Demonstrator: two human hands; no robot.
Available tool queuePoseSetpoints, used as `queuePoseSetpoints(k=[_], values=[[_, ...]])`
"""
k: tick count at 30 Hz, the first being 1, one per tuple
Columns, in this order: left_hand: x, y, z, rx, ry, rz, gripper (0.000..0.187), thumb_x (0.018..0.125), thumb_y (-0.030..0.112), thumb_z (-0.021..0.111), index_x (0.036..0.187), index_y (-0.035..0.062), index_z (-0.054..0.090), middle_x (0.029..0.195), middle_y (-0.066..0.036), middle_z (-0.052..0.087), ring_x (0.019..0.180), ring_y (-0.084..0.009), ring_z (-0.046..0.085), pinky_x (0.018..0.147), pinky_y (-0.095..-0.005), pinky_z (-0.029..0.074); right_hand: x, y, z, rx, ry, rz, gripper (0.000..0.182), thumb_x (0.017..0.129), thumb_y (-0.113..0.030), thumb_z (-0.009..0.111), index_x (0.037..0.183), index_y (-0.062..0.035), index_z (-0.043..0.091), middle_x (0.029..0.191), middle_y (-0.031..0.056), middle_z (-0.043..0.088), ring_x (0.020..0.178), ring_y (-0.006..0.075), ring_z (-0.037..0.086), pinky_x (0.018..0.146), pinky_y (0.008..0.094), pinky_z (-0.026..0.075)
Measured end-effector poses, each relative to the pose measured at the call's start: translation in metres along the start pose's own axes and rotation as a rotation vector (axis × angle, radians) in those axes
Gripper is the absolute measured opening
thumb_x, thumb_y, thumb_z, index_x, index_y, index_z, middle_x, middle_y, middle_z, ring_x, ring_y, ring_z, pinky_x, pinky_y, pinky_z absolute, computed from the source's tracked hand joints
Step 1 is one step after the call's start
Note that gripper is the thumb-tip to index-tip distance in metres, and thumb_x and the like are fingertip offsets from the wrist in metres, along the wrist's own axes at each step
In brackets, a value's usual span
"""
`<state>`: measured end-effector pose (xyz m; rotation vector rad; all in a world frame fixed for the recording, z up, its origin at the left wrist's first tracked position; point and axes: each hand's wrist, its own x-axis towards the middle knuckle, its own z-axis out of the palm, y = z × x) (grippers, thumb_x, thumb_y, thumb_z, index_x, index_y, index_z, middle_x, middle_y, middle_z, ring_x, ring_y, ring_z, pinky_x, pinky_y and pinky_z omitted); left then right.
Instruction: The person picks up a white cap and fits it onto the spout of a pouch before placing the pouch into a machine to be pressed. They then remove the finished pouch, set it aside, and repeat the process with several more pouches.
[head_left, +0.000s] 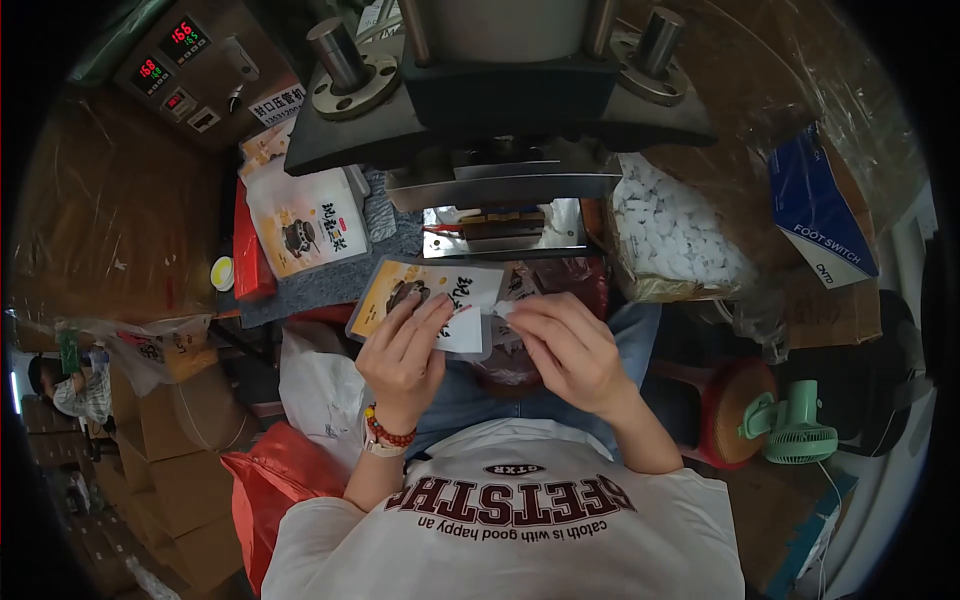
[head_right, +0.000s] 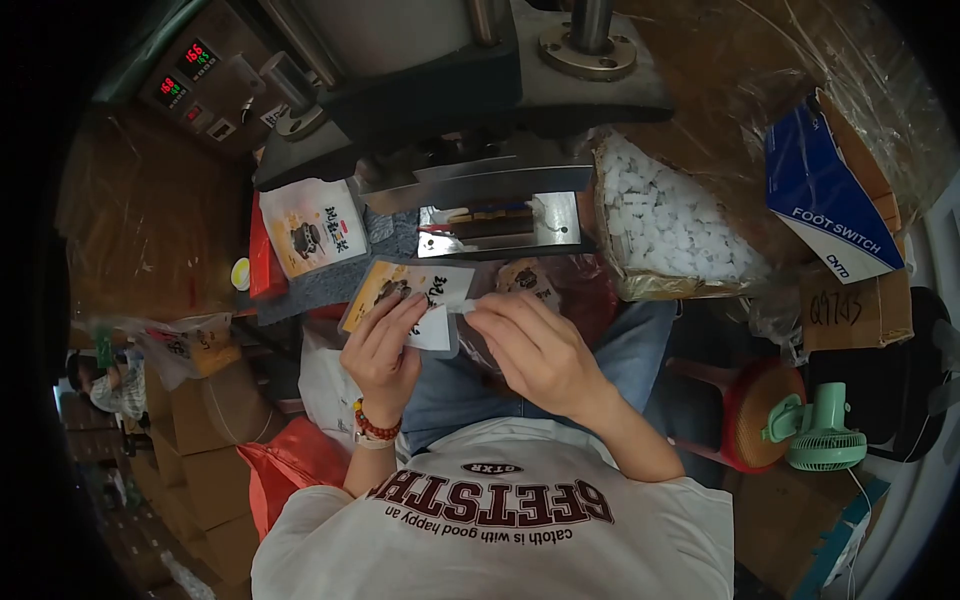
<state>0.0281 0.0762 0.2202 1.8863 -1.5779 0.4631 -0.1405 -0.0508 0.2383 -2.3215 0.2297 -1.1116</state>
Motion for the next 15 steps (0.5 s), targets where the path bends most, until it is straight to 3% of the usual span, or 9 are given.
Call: queuePoseSetpoints(k=[5,7,8,9,11,12,13,14,15], values=[[0.005,-0.003,-0.001,-0.145,-0.072,0.102,0.042,0.063,-0.003,0.061,0.103,0.0077,0.069,0.101,-0.004,0.070,0.089,-0.0226,0.068,0.073,-0.0313,0.054,0.009,-0.001,-0.013,0.158,-0.088,0.028,0.024,0.074,0.007,0.070,0.097,0.0027,0.065,0.094,0.0137,0.064,0.081,0.0231,0.064,0.067,0.0298,0.052],[-0.001,-0.005,0.017,-0.559,-0.266,-0.090,0.032,0.069,0.000,0.064,0.101,0.0035,0.070,0.094,-0.007,0.071,0.079,-0.0246,0.068,0.066,-0.0296,0.053,0.008,0.008,-0.007,0.284,-0.030,0.285,0.024,0.079,0.004,0.068,0.102,0.0002,0.065,0.097,0.0115,0.064,0.079,0.0160,0.062,0.066,0.0277,0.051],[-0.002,-0.001,0.025,-0.713,-0.427,-0.273,0.018,0.081,0.008,0.067,0.096,-0.0013,0.070,0.086,-0.008,0.071,0.066,-0.0190,0.068,0.059,-0.0267,0.051,0.010,0.009,-0.006,0.306,-0.031,0.453,0.024,0.082,0.001,0.067,0.106,-0.0014,0.064,0.099,0.0073,0.063,0.073,0.0097,0.058,0.063,0.0233,0.048],[-0.008,-0.001,0.043,-0.716,-0.425,-0.275,0.018,0.081,0.008,0.067,0.096,-0.0013,0.070,0.086,-0.008,0.071,0.066,-0.0190,0.068,0.059,-0.0267,0.051,0.012,0.011,-0.010,0.304,-0.034,0.453,0.024,0.082,0.001,0.067,0.106,-0.0014,0.064,0.099,0.0073,0.063,0.073,0.0097,0.058,0.063,0.0233,0.048],[-0.019,-0.007,0.082,-1.118,-0.532,-0.713,0.021,0.089,0.018,0.067,0.089,-0.0028,0.071,0.081,-0.007,0.072,0.063,-0.0100,0.065,0.056,-0.0240,0.049,0.016,0.017,-0.023,0.151,0.122,0.525,0.026,0.082,-0.001,0.068,0.107,-0.0013,0.063,0.101,0.0046,0.061,0.068,0.0081,0.053,0.061,0.0214,0.044],[-0.007,-0.006,0.080,-1.217,-0.555,-0.850,0.025,0.091,0.019,0.065,0.086,-0.0045,0.070,0.081,-0.006,0.070,0.065,-0.0074,0.064,0.056,-0.0234,0.050,0.016,0.024,-0.034,0.051,0.179,0.514,0.025,0.083,-0.003,0.067,0.108,-0.0015,0.063,0.102,0.0036,0.061,0.068,0.0065,0.051,0.061,0.0204,0.043],[0.005,-0.006,0.081,-1.217,-0.555,-0.853,0.025,0.091,0.019,0.065,0.086,-0.0045,0.070,0.081,-0.006,0.070,0.065,-0.0074,0.064,0.056,-0.0234,0.050,0.016,0.031,-0.047,-0.049,0.233,0.505,0.025,0.084,-0.005,0.067,0.108,-0.0018,0.062,0.103,0.0027,0.060,0.068,0.0049,0.050,0.061,0.0195,0.041],[0.016,-0.006,0.083,-1.362,-0.499,-0.950,0.024,0.091,0.018,0.065,0.088,-0.0049,0.069,0.082,-0.007,0.070,0.067,-0.0088,0.065,0.058,-0.0234,0.051,0.017,0.037,-0.058,-0.143,0.228,0.594,0.024,0.084,-0.008,0.066,0.107,-0.0033,0.062,0.101,0.0089,0.061,0.070,0.0163,0.056,0.064,0.0274,0.046],[0.027,-0.007,0.086,-1.506,-0.435,-1.047,0.023,0.091,0.017,0.065,0.090,-0.0053,0.068,0.084,-0.008,0.070,0.068,-0.0102,0.065,0.059,-0.0234,0.052,0.016,0.049,-0.063,-0.140,0.225,0.593,0.024,0.084,-0.008,0.066,0.107,-0.0033,0.062,0.101,0.0089,0.061,0.070,0.0163,0.056,0.064,0.0274,0.046]])
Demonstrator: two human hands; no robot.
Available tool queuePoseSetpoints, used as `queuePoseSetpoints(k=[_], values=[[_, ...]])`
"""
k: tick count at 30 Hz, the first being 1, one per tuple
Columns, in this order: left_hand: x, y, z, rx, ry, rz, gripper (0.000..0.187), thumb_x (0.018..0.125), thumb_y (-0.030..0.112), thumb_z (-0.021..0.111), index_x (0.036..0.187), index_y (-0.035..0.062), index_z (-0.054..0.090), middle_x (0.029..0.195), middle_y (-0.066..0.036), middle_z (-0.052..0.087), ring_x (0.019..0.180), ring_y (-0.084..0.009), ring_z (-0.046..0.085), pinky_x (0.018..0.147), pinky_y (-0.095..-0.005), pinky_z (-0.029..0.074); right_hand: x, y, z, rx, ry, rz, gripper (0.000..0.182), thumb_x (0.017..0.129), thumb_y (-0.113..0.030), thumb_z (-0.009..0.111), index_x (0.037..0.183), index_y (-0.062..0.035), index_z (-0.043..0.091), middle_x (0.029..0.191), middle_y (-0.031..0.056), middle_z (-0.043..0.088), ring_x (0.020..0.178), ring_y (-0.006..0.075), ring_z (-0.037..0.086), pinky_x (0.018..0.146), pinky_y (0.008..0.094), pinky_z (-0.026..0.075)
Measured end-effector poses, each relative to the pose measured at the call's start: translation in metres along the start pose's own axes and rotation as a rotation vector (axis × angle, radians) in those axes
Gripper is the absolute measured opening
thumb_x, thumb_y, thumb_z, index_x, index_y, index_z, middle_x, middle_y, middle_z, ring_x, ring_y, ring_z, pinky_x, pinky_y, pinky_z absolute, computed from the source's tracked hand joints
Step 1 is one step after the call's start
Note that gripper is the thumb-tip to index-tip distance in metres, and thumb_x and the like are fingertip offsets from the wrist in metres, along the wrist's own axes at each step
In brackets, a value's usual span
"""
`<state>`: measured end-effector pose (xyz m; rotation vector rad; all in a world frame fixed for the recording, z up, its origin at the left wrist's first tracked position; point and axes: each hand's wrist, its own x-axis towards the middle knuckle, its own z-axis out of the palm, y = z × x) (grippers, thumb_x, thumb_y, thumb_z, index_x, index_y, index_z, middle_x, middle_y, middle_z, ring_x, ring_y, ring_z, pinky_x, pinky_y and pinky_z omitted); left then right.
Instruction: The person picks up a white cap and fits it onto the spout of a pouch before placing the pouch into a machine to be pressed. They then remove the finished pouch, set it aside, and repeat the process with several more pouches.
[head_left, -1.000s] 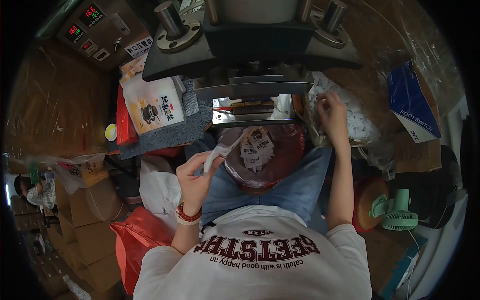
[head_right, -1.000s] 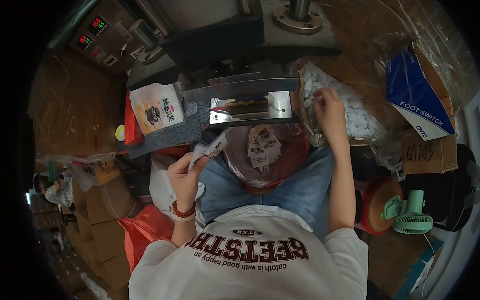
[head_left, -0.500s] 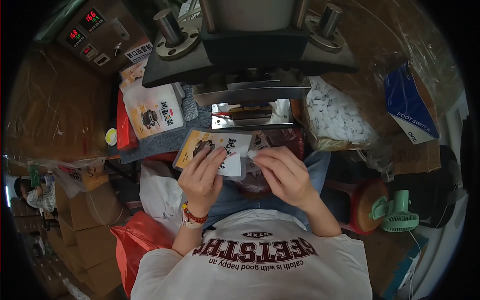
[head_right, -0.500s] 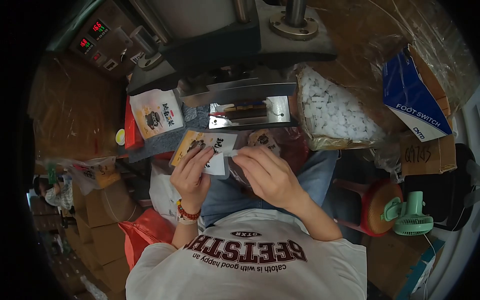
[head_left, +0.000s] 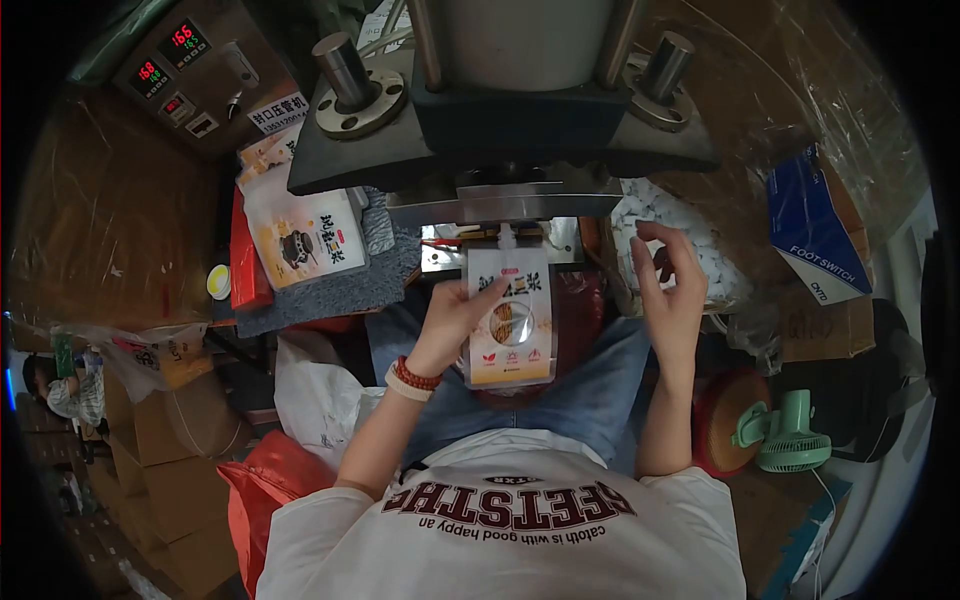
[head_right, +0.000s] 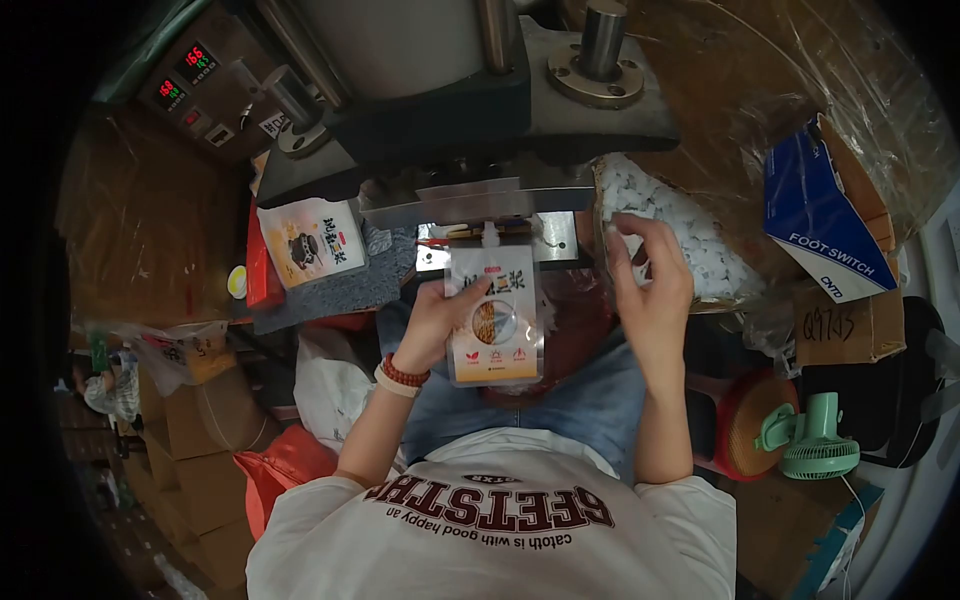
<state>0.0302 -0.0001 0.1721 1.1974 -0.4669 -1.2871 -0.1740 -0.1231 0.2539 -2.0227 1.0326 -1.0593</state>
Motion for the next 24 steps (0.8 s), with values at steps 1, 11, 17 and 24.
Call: queuePoseSetpoints(k=[1,11,17,24], values=[[0.007,0.006,0.003,-0.110,-0.003,-0.006,0.024,0.090,0.016,0.066,0.097,-0.0074,0.066,0.091,-0.011,0.070,0.073,-0.0122,0.067,0.064,-0.0246,0.054,0.007,0.016,0.004,-0.247,0.036,-0.103,0.024,0.085,-0.010,0.065,0.108,-0.0038,0.063,0.103,0.0101,0.061,0.077,0.0220,0.058,0.069,0.0319,0.047],[0.020,0.019,-0.058,0.559,0.218,0.283,0.044,0.086,0.036,0.069,0.113,0.0021,0.062,0.108,-0.009,0.068,0.101,-0.0191,0.063,0.084,-0.0321,0.047,0.024,0.067,0.010,-0.664,-0.336,-0.177,0.037,0.074,0.006,0.059,0.110,-0.0027,0.062,0.113,0.0136,0.058,0.101,0.0355,0.053,0.086,0.0412,0.046],[-0.043,0.023,-0.146,1.843,0.479,0.460,0.069,0.086,0.043,0.061,0.144,0.0127,0.038,0.151,-0.005,0.035,0.141,-0.0259,0.027,0.111,-0.0574,0.016,0.021,0.067,0.012,-0.434,-0.158,-0.235,0.025,0.071,0.011,0.057,0.094,0.0013,0.060,0.100,0.0146,0.058,0.095,0.0360,0.055,0.082,0.0431,0.045],[-0.065,0.011,-0.127,1.359,0.507,0.697,0.046,0.069,-0.004,0.059,0.110,0.0138,0.068,0.105,-0.006,0.069,0.100,-0.0242,0.065,0.085,-0.0321,0.051,0.021,0.071,0.010,-0.304,-0.229,-0.033,0.018,0.079,0.007,0.058,0.097,0.0030,0.059,0.109,0.0168,0.055,0.091,0.0379,0.058,0.077,0.0426,0.047]])
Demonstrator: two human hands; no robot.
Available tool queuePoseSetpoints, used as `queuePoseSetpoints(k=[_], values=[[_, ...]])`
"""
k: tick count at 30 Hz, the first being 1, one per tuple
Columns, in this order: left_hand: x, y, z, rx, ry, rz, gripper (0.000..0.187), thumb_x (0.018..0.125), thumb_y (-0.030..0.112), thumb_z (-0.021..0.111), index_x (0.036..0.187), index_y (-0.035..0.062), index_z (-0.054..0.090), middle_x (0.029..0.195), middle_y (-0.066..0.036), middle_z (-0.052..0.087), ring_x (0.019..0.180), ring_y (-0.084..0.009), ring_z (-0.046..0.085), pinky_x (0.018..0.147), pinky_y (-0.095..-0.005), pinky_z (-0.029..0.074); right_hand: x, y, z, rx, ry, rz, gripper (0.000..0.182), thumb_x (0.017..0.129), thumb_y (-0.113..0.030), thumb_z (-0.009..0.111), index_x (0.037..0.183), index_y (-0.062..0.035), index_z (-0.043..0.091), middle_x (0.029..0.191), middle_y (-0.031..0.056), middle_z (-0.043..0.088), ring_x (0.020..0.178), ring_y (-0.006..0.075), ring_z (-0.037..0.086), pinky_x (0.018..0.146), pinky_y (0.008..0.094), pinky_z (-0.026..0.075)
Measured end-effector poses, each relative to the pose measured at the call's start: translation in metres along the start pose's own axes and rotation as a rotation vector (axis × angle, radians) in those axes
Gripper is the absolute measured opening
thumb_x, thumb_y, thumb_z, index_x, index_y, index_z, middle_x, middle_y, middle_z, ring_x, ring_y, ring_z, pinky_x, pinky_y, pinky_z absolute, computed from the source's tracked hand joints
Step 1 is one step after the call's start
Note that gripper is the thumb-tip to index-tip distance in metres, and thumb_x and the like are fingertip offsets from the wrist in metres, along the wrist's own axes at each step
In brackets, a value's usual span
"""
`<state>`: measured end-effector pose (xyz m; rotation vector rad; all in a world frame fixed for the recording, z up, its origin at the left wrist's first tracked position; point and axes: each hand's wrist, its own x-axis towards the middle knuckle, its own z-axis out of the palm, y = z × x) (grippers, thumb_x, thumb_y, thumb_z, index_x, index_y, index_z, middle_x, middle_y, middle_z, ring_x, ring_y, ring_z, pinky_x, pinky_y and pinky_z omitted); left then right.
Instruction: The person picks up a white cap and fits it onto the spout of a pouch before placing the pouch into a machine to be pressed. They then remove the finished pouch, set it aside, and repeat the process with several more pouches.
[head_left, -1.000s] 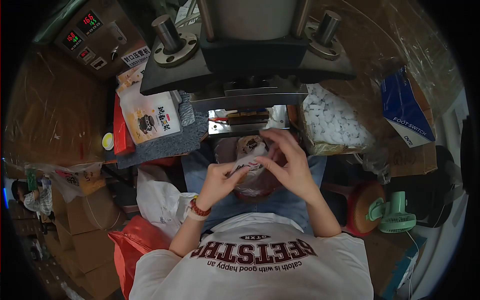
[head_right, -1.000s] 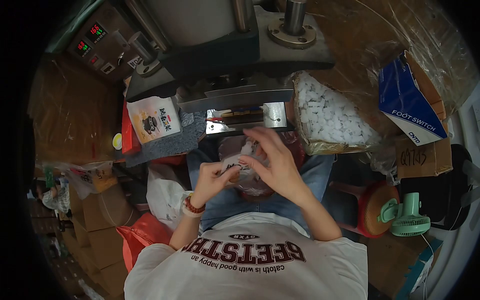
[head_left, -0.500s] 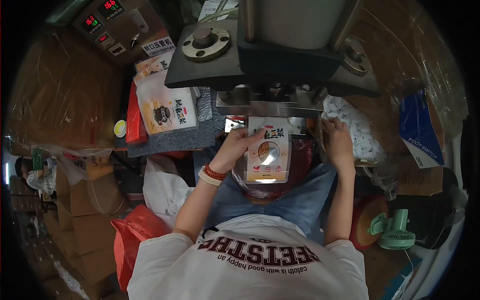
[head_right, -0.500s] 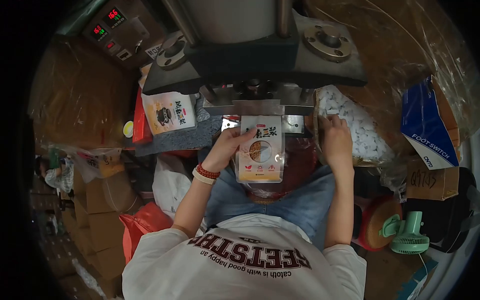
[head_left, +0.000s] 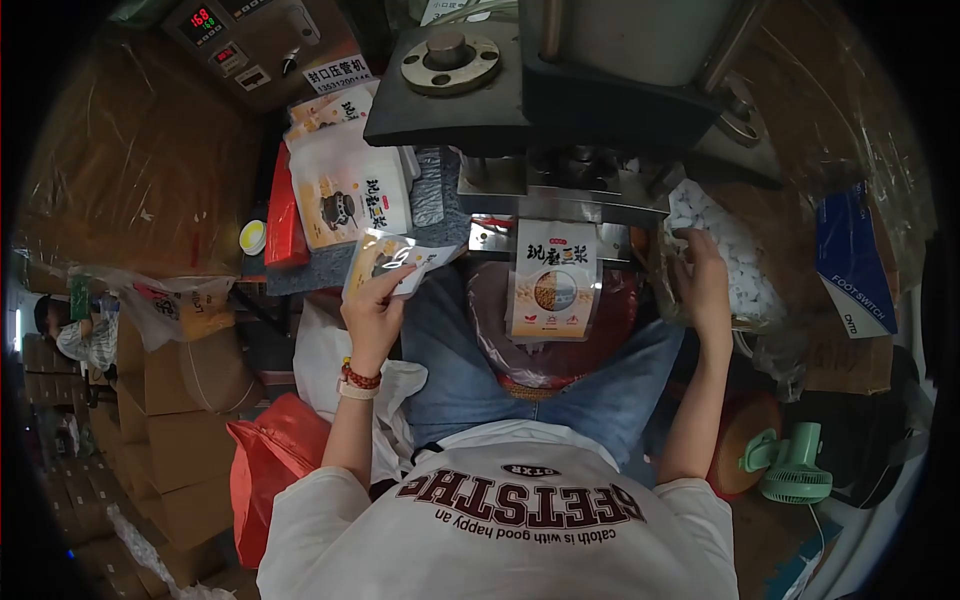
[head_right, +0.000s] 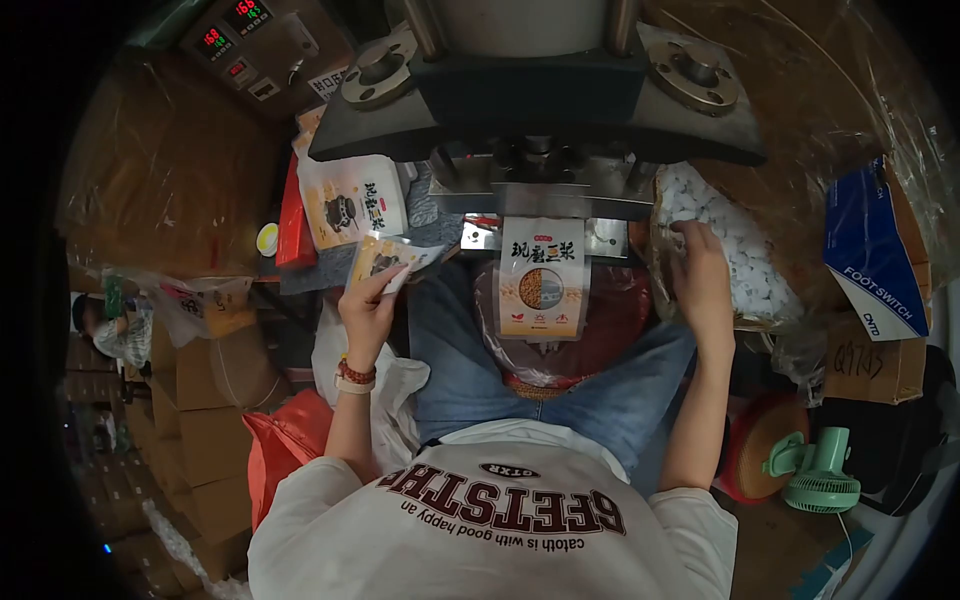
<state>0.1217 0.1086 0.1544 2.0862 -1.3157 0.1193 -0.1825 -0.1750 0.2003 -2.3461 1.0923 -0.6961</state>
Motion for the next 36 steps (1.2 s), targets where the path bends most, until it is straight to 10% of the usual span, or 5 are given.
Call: queuePoseSetpoints(k=[3,14,24,31,36], values=[[0.009,0.031,0.010,-0.212,0.078,-0.246,0.038,0.066,-0.007,0.056,0.096,0.0103,0.072,0.093,-0.008,0.071,0.088,-0.0238,0.068,0.077,-0.0298,0.053,-0.002,0.000,-0.002,-0.098,0.020,-0.098,0.019,0.080,0.006,0.058,0.099,0.0027,0.059,0.112,0.0176,0.054,0.091,0.0384,0.058,0.078,0.0431,0.047],[0.014,0.091,0.000,-0.090,0.225,0.180,0.037,0.064,-0.007,0.057,0.095,0.0078,0.071,0.095,-0.005,0.071,0.092,-0.0243,0.068,0.078,-0.0326,0.054,-0.007,-0.004,-0.010,-0.200,-0.002,-0.163,0.024,0.081,0.002,0.061,0.105,0.0036,0.059,0.093,0.0166,0.060,0.089,0.0289,0.062,0.077,0.0353,0.048],[0.011,0.116,0.004,-0.162,0.147,0.236,0.040,0.063,-0.005,0.057,0.097,0.0089,0.071,0.097,-0.004,0.071,0.095,-0.0228,0.067,0.079,-0.0332,0.054,-0.063,-0.112,0.035,1.255,0.054,-0.235,0.028,0.077,0.006,0.071,0.103,0.0023,0.062,0.105,0.0139,0.065,0.098,0.0220,0.061,0.088,0.0326,0.049],[0.013,0.127,-0.004,-0.278,0.024,0.307,0.042,0.060,-0.009,0.053,0.096,0.0022,0.071,0.098,-0.011,0.070,0.094,-0.0288,0.067,0.082,-0.0346,0.053,-0.061,-0.098,0.043,0.858,0.049,-0.464,0.037,0.075,0.007,0.073,0.107,0.0013,0.056,0.108,0.0144,0.064,0.104,0.0240,0.060,0.091,0.0357,0.048],[0.008,0.123,0.035,-0.713,-0.473,-0.246,0.015,0.084,0.005,0.066,0.098,-0.0006,0.070,0.088,-0.009,0.072,0.074,-0.0102,0.066,0.067,-0.0249,0.053,-0.057,-0.101,0.049,0.904,0.035,0.001,0.031,0.080,-0.001,0.071,0.108,-0.0010,0.059,0.112,0.0098,0.064,0.101,0.0172,0.058,0.094,0.0307,0.043]])
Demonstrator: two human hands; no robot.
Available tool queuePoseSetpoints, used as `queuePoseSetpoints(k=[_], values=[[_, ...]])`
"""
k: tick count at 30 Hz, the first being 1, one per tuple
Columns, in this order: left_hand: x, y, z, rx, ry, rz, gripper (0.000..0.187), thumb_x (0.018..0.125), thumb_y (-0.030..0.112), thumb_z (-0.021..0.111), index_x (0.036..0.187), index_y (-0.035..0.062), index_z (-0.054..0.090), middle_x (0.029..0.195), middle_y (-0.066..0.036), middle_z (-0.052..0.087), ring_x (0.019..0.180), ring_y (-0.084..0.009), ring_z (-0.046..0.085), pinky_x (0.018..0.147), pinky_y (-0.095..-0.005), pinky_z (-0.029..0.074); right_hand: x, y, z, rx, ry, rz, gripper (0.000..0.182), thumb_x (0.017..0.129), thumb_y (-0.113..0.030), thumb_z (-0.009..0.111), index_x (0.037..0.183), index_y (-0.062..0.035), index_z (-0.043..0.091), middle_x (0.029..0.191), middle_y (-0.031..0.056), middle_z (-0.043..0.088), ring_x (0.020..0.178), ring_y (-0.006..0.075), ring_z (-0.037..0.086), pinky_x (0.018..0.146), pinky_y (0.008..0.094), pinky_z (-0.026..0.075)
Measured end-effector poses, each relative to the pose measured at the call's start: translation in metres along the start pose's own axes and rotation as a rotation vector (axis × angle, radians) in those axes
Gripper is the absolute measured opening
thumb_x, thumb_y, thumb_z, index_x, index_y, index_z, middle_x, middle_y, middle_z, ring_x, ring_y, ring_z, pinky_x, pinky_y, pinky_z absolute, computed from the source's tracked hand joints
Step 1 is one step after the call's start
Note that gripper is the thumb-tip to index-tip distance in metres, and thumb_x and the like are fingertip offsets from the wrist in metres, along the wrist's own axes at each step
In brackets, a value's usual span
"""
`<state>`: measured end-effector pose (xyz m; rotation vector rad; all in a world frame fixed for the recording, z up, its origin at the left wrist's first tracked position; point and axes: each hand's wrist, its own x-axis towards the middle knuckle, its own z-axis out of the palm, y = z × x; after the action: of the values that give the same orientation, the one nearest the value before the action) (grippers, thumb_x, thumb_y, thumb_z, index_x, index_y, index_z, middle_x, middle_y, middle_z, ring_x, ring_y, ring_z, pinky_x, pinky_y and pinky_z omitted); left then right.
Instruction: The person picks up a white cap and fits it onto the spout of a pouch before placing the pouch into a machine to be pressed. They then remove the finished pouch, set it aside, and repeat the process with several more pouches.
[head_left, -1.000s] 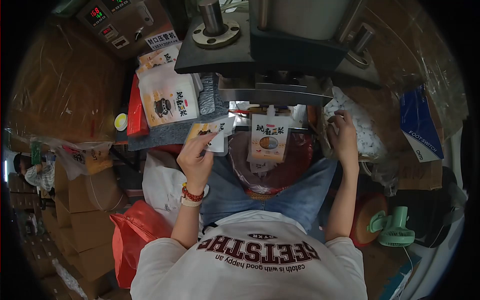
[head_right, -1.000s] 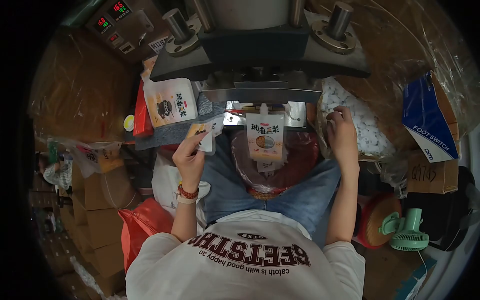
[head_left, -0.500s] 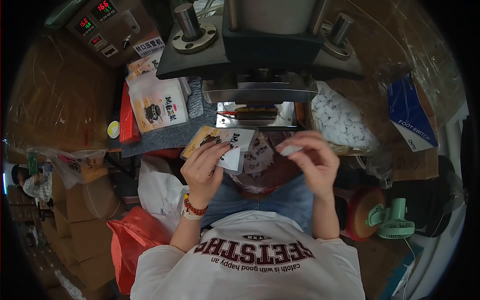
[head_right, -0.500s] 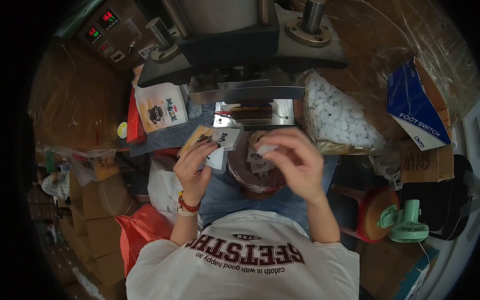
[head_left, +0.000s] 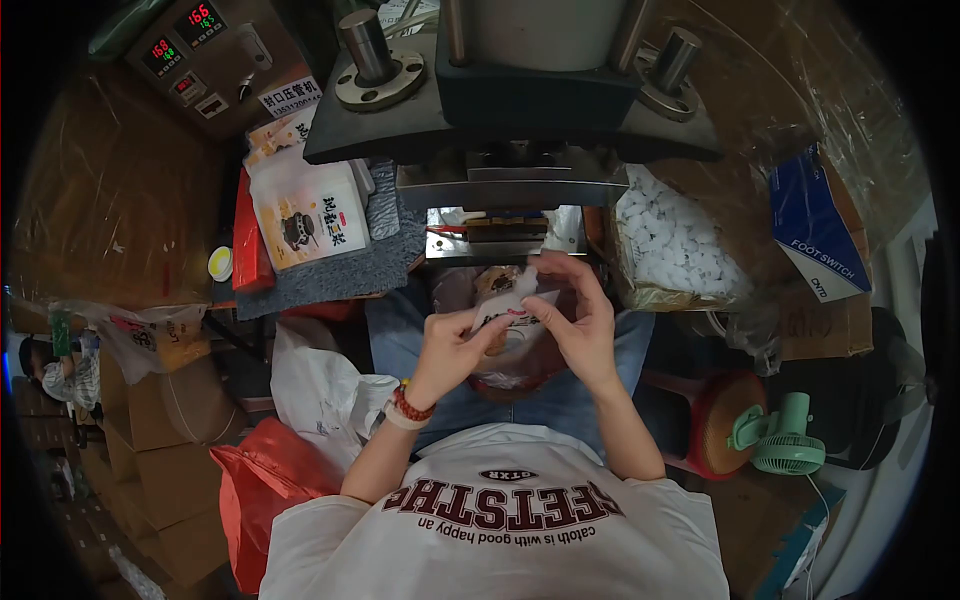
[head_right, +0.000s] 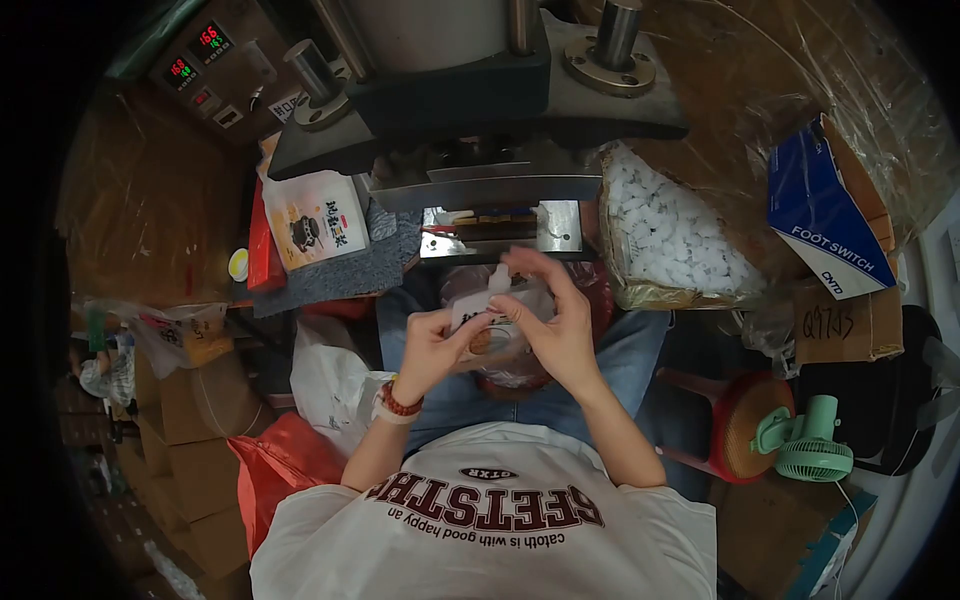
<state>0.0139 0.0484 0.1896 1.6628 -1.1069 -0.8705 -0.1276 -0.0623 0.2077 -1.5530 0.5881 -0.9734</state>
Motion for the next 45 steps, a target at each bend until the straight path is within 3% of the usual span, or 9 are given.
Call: queuePoseSetpoints(k=[7,14,18,22,24,30,38,42,45], values=[[0.060,-0.009,0.008,-0.777,0.026,-0.233,0.025,0.090,0.019,0.067,0.095,-0.0062,0.068,0.088,-0.008,0.070,0.074,-0.0098,0.065,0.064,-0.0235,0.053,-0.001,-0.007,-0.054,0.060,0.403,-0.091,0.015,0.095,-0.009,0.057,0.108,-0.0009,0.060,0.107,0.0047,0.061,0.095,0.0118,0.058,0.088,0.0249,0.044],[0.080,-0.024,0.007,-0.797,-0.009,-0.249,0.025,0.089,0.015,0.067,0.101,-0.0067,0.065,0.098,-0.013,0.069,0.083,-0.0152,0.067,0.074,-0.0280,0.056,-0.013,0.009,-0.068,0.189,0.394,-0.008,0.015,0.095,-0.006,0.057,0.108,0.0011,0.059,0.086,0.0040,0.062,0.077,0.0087,0.057,0.073,0.0214,0.046],[0.074,-0.011,-0.032,-0.281,-0.049,-0.239,0.032,0.087,0.024,0.071,0.105,-0.0023,0.066,0.090,-0.005,0.068,0.081,-0.0106,0.062,0.073,-0.0241,0.049,0.000,0.012,-0.092,-0.061,0.451,-0.057,0.017,0.096,-0.010,0.057,0.108,0.0016,0.060,0.083,0.0022,0.060,0.076,0.0073,0.055,0.073,0.0211,0.045],[0.091,-0.057,-0.150,0.815,0.919,0.285,0.051,0.085,0.039,0.067,0.127,0.0121,0.057,0.128,-0.014,0.057,0.115,-0.0355,0.051,0.098,-0.0480,0.038,0.014,0.019,-0.123,-0.191,0.434,0.007,0.017,0.096,-0.013,0.058,0.106,0.0002,0.061,0.087,0.0001,0.059,0.081,0.0074,0.055,0.078,0.0223,0.045],[0.098,-0.073,-0.196,1.231,1.015,0.048,0.065,0.086,0.053,0.058,0.139,0.0185,0.044,0.148,-0.015,0.033,0.129,-0.0418,0.031,0.106,-0.0556,0.024,0.017,0.021,-0.127,-0.190,0.384,0.030,0.017,0.096,-0.013,0.058,0.106,-0.0004,0.062,0.087,-0.0001,0.060,0.081,0.0076,0.056,0.078,0.0224,0.045],[0.102,-0.095,-0.176,1.069,0.978,-0.025,0.071,0.089,0.061,0.045,0.144,0.0168,0.039,0.149,-0.014,0.031,0.118,-0.0411,0.040,0.099,-0.0510,0.029,0.033,0.031,-0.119,-0.283,0.316,0.046,0.016,0.095,-0.013,0.058,0.105,-0.0018,0.062,0.088,0.0008,0.062,0.083,0.0077,0.057,0.079,0.0232,0.045],[0.098,-0.097,-0.146,1.234,1.162,-0.096,0.071,0.092,0.057,0.041,0.145,0.0099,0.036,0.152,-0.015,0.027,0.138,-0.0434,0.020,0.106,-0.0585,0.016,0.055,0.028,-0.108,-1.172,-0.025,-0.005,0.030,0.082,-0.003,0.060,0.113,-0.0017,0.059,0.101,0.0159,0.058,0.093,0.0345,0.058,0.080,0.0399,0.048],[0.044,-0.053,-0.102,1.217,0.691,0.073,0.069,0.092,0.050,0.049,0.146,0.0098,0.034,0.153,-0.013,0.026,0.142,-0.0379,0.017,0.107,-0.0663,0.009,0.064,0.022,-0.097,-1.292,-0.027,0.059,0.026,0.080,0.000,0.058,0.106,0.0000,0.058,0.100,0.0178,0.057,0.097,0.0372,0.056,0.082,0.0435,0.047],[0.008,-0.083,-0.069,1.154,0.427,0.233,0.064,0.087,0.039,0.061,0.141,0.0110,0.041,0.148,-0.011,0.037,0.137,-0.0332,0.033,0.109,-0.0586,0.020,0.067,0.029,-0.099,-1.385,0.047,-0.283,0.026,0.081,0.005,0.054,0.106,0.0003,0.055,0.101,0.0176,0.057,0.089,0.0392,0.058,0.079,0.0454,0.047]])
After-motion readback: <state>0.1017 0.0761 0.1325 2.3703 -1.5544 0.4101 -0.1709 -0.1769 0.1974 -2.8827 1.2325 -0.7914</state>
